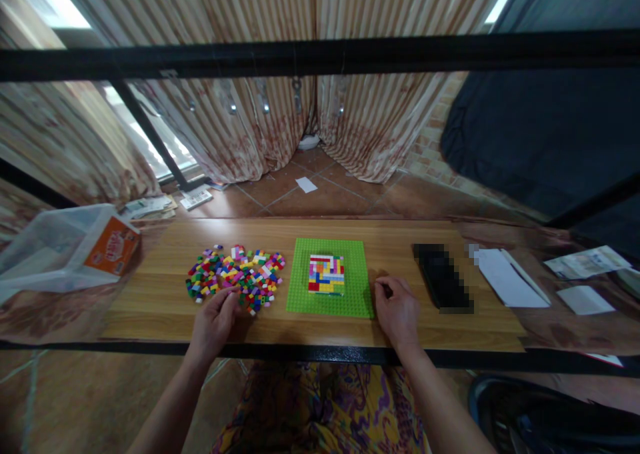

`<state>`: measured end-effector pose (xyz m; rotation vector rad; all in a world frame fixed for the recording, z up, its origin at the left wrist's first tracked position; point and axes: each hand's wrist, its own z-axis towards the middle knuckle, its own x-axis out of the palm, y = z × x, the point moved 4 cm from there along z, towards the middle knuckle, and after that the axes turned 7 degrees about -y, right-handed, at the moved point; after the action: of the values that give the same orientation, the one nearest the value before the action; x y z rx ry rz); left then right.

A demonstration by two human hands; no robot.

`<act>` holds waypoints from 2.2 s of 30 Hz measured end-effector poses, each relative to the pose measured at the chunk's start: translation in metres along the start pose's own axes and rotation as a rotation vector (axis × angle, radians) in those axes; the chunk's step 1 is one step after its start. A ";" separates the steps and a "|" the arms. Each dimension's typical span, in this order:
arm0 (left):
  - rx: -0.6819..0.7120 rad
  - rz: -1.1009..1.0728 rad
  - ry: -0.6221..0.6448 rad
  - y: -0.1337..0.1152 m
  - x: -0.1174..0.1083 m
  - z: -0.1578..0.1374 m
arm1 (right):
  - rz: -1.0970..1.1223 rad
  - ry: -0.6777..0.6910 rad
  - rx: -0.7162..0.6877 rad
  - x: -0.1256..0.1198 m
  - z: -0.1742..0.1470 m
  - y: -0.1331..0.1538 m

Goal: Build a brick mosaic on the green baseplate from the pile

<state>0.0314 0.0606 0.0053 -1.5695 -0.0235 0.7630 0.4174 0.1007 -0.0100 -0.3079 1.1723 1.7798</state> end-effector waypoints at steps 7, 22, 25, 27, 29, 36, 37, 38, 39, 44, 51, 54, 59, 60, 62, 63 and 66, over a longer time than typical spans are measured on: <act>-0.177 -0.311 -0.023 -0.003 -0.006 -0.005 | 0.007 -0.013 -0.002 0.002 -0.001 -0.003; 0.009 -0.401 0.241 -0.056 0.048 -0.027 | 0.019 -0.017 -0.003 0.001 0.000 0.000; 0.082 -0.366 0.287 -0.064 0.058 -0.028 | 0.025 -0.021 0.002 0.001 0.000 0.000; 0.154 -0.300 0.301 -0.069 0.063 -0.028 | 0.028 -0.022 0.009 0.001 0.000 0.001; 0.219 -0.205 0.310 -0.072 0.068 -0.028 | 0.033 -0.021 0.013 0.001 0.000 0.001; 0.442 0.089 0.289 -0.088 0.087 -0.022 | 0.041 -0.018 0.019 0.002 -0.001 -0.001; 0.467 0.088 0.279 -0.090 0.091 -0.021 | 0.039 -0.016 0.020 0.003 -0.001 -0.001; 0.490 0.077 0.266 -0.092 0.094 -0.020 | 0.038 -0.015 0.019 0.003 -0.001 -0.002; 0.513 0.060 0.251 -0.094 0.098 -0.020 | 0.039 -0.016 0.017 0.003 0.000 -0.002; 0.600 0.024 0.183 -0.095 0.116 -0.019 | 0.035 -0.027 0.013 0.002 0.000 0.000; 0.601 0.028 0.117 -0.085 0.127 -0.017 | 0.030 -0.023 0.029 0.001 0.001 0.001; 0.586 0.009 0.112 -0.086 0.127 -0.016 | 0.026 -0.020 0.027 0.002 0.000 0.000; 0.562 0.004 0.109 -0.090 0.128 -0.016 | 0.018 -0.014 0.014 0.002 0.000 0.000; 0.556 0.006 0.106 -0.090 0.128 -0.016 | 0.018 -0.019 0.012 0.002 0.000 0.000; 0.546 0.007 0.098 -0.090 0.129 -0.016 | 0.021 -0.024 0.008 0.001 0.000 0.000; 0.547 0.006 0.094 -0.090 0.129 -0.017 | 0.021 -0.024 0.008 0.001 0.000 0.000; 0.571 0.006 0.103 -0.090 0.128 -0.019 | 0.021 -0.016 0.013 0.002 0.000 -0.001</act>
<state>0.1773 0.1169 0.0274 -1.0603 0.2548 0.6216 0.4174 0.1020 -0.0113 -0.2744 1.1788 1.7893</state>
